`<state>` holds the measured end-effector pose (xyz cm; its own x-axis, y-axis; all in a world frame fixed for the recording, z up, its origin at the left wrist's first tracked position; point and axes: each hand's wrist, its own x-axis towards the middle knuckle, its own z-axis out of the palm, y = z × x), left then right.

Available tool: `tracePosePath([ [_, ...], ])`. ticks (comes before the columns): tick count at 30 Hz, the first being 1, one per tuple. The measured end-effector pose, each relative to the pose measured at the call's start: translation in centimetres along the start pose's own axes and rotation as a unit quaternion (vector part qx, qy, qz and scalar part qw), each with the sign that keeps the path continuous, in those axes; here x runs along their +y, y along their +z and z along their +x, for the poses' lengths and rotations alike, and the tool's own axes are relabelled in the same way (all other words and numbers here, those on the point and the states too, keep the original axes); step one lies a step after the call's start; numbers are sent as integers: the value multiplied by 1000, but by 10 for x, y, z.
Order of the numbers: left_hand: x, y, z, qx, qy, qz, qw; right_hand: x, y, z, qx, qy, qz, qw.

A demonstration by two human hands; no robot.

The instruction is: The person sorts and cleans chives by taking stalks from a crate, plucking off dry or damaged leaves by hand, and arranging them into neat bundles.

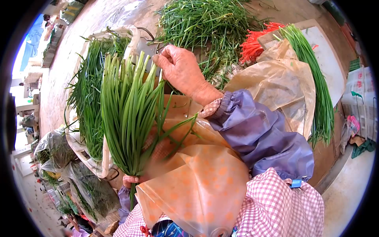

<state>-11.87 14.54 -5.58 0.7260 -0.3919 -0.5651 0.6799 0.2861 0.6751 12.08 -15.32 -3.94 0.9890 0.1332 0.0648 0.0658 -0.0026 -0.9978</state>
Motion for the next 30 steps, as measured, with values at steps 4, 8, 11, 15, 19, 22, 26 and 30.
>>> tracePosePath([
  [4, -1, 0, 1, -1, -7, 0, 1000, -6, 8, -4, 30, 45, 44, 998],
  [8, 0, 0, 0, 0, -12, 2, 1000, -1, 17, -7, 41, 78, 85, 993],
  [11, -1, 0, 0, 1, -15, 3, 1000, 2, 22, -7, 56, 44, 82, 994],
  [15, -1, 0, 0, 1, -18, 2, 1000, -22, 6, -5, 133, -136, -51, 980],
  [19, -2, -1, 0, -3, -18, 0, 1000, 8, -65, 27, 294, 12, 167, 941],
  [22, -1, -2, 0, -6, -20, 1, 1000, 22, -63, 11, 159, 34, 60, 985],
  [26, -1, -2, 0, -6, -26, 2, 1000, 0, -22, -23, -57, 202, 46, 977],
  [30, 0, 0, -2, -5, -23, 7, 1000, 8, -12, -15, 88, -51, -96, 990],
])
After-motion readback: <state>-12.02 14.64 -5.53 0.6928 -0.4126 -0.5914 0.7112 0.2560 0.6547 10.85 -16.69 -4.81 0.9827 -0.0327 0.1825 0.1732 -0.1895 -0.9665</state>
